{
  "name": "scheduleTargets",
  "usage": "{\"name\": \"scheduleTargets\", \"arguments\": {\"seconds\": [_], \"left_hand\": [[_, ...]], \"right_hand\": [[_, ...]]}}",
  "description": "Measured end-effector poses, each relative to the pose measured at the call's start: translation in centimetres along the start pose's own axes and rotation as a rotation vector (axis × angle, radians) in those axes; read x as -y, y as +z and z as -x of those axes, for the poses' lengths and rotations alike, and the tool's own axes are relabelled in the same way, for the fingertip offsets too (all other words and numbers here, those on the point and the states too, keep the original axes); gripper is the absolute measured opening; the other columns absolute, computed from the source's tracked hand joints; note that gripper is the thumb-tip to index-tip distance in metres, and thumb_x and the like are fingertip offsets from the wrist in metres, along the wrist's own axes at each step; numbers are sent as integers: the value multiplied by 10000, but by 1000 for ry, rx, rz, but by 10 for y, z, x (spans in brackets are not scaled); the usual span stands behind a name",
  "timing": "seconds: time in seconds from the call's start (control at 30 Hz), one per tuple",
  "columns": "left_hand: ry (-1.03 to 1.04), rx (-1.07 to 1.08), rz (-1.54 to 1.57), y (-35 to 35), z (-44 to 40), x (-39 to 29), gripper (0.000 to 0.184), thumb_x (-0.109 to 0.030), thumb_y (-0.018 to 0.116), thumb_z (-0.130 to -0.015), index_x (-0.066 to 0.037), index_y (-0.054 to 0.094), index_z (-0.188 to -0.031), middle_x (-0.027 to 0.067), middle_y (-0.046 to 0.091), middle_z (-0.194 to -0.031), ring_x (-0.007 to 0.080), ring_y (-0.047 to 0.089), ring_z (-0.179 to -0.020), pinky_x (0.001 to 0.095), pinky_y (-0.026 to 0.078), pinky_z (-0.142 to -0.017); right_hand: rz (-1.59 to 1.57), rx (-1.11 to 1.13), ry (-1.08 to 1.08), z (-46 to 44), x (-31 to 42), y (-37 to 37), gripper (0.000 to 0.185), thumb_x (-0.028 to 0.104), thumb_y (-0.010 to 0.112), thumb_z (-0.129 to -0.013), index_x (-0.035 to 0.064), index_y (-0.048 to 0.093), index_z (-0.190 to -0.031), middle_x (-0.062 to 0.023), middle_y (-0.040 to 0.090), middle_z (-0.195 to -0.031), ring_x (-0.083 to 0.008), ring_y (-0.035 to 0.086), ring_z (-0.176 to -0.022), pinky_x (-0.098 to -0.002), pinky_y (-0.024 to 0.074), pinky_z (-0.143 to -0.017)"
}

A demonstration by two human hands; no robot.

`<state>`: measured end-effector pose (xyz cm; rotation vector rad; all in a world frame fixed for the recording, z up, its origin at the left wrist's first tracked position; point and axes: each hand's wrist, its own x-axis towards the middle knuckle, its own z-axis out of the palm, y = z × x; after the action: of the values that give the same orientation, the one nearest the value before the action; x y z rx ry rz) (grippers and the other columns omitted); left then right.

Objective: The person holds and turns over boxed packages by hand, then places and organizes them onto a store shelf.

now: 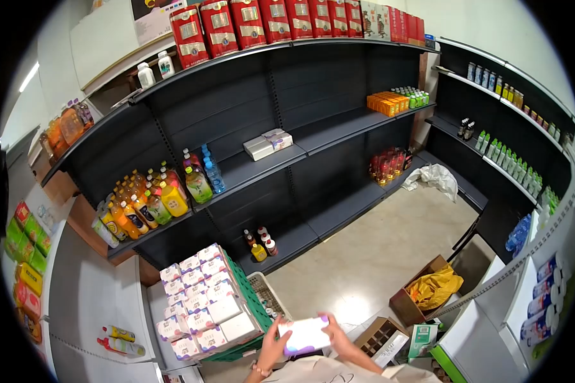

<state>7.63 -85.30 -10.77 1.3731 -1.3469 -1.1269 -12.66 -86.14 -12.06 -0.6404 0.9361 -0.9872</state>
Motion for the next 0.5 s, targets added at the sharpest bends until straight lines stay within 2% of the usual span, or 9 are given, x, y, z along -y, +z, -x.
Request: {"name": "scheduleTargets", "arguments": {"seconds": [0.07,0.13,0.17,0.2,0.27,0.37,0.4,0.5], "left_hand": [[119,-34,-30,-12,-56,-24,646,-179,693,-855,38,389,-1383,152,547,-1250,214,519,-1125,301,412,-945],[201,-105,-63,-21,-104,-42,634,-161,688,-852,13,396,-1387,137,543,-1253,196,522,-1106,285,443,-869],[120,-108,-11,-26,-120,-64,632,-138,680,-849,-14,394,-1399,120,546,-1247,165,539,-1054,265,457,-774],[166,-126,28,-30,-138,-68,641,-124,675,-848,-32,383,-1412,110,547,-1252,143,549,-1001,250,446,-698],[167,-130,-25,-37,-167,-74,640,-120,668,-853,-32,375,-1416,110,543,-1262,167,559,-1015,258,462,-743],[72,-80,82,-37,-194,-57,636,-122,665,-859,-30,372,-1416,118,539,-1275,197,549,-1074,283,463,-833],[40,-64,42,-36,-198,-48,632,-127,666,-863,-23,372,-1413,136,538,-1279,227,529,-1131,311,430,-929],[49,22,-30,-30,-203,5,626,-106,661,-861,3,369,-1404,151,508,-1319,230,483,-1207,318,379,-1004]], "right_hand": [[70,54,-110,-52,42,13,573,136,432,-822,102,350,-1388,-100,432,-1295,-200,445,-1201,-288,408,-952],[214,56,-125,-85,99,40,556,169,442,-832,114,361,-1379,-71,416,-1333,-180,406,-1237,-272,408,-932],[244,62,-136,-100,120,49,557,178,450,-833,114,362,-1379,-66,413,-1339,-177,398,-1244,-271,408,-930],[276,70,-143,-115,137,56,558,188,459,-833,115,363,-1378,-61,409,-1345,-174,389,-1251,-269,408,-927],[285,66,-148,-139,148,60,556,183,469,-833,113,365,-1374,-55,403,-1354,-171,381,-1255,-272,406,-928],[178,29,-131,-166,138,59,549,131,471,-830,101,367,-1369,-58,393,-1359,-175,384,-1249,-284,397,-945],[126,22,-120,-171,124,49,549,110,469,-829,95,365,-1368,-61,391,-1358,-178,386,-1247,-287,392,-954],[-85,2,-79,-181,86,29,546,56,453,-829,69,356,-1366,-104,427,-1287,-207,415,-1229,-313,365,-1006]]}}
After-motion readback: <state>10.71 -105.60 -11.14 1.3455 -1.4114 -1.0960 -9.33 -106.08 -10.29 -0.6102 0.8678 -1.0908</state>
